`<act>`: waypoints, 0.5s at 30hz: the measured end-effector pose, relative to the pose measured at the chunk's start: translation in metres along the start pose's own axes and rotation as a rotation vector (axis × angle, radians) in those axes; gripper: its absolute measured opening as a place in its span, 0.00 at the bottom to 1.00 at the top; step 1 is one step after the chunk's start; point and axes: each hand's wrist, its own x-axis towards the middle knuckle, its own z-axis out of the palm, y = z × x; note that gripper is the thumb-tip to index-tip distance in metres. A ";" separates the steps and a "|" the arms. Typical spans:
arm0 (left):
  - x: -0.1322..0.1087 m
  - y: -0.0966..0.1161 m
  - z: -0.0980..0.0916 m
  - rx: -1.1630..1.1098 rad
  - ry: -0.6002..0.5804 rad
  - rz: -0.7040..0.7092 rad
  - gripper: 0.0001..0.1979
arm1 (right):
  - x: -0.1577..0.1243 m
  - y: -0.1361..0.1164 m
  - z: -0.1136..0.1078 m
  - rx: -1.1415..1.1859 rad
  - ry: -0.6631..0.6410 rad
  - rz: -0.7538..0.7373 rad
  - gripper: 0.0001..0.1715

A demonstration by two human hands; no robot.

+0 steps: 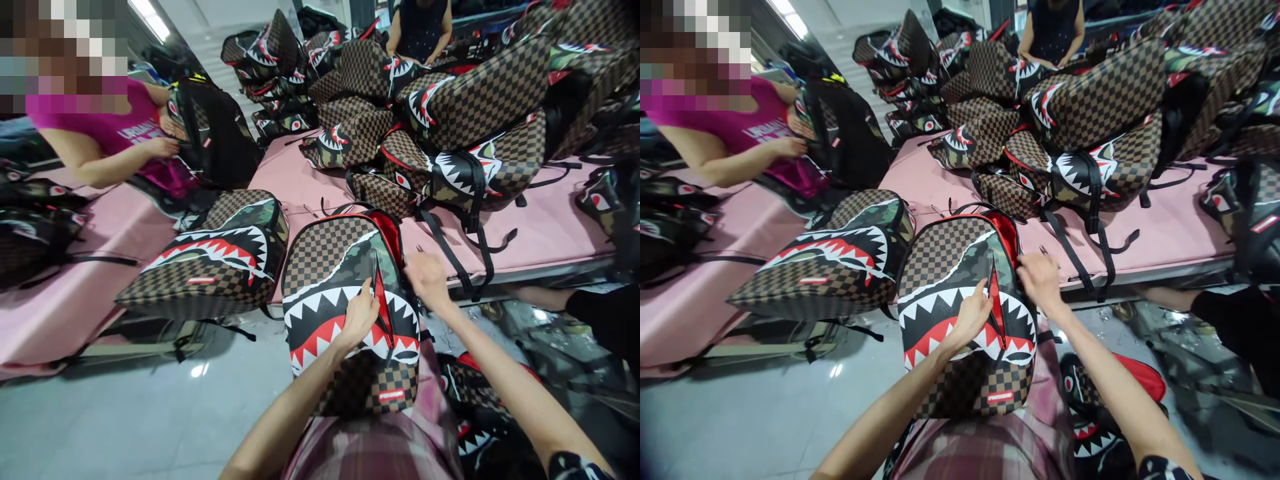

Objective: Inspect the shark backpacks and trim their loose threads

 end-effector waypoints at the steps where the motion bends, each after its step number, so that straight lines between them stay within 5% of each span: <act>1: -0.007 -0.003 -0.003 -0.038 0.027 0.010 0.28 | -0.011 -0.017 -0.002 0.042 -0.080 -0.191 0.17; 4: -0.033 -0.013 -0.010 -0.083 0.154 0.029 0.26 | -0.044 -0.047 -0.003 0.001 -0.232 -0.405 0.17; 9: -0.069 -0.024 -0.010 0.022 0.351 0.142 0.25 | -0.051 -0.063 -0.002 0.082 -0.197 -0.217 0.15; 15: -0.081 0.003 0.004 0.167 0.416 0.506 0.29 | -0.014 -0.103 0.022 0.519 -0.061 -0.014 0.14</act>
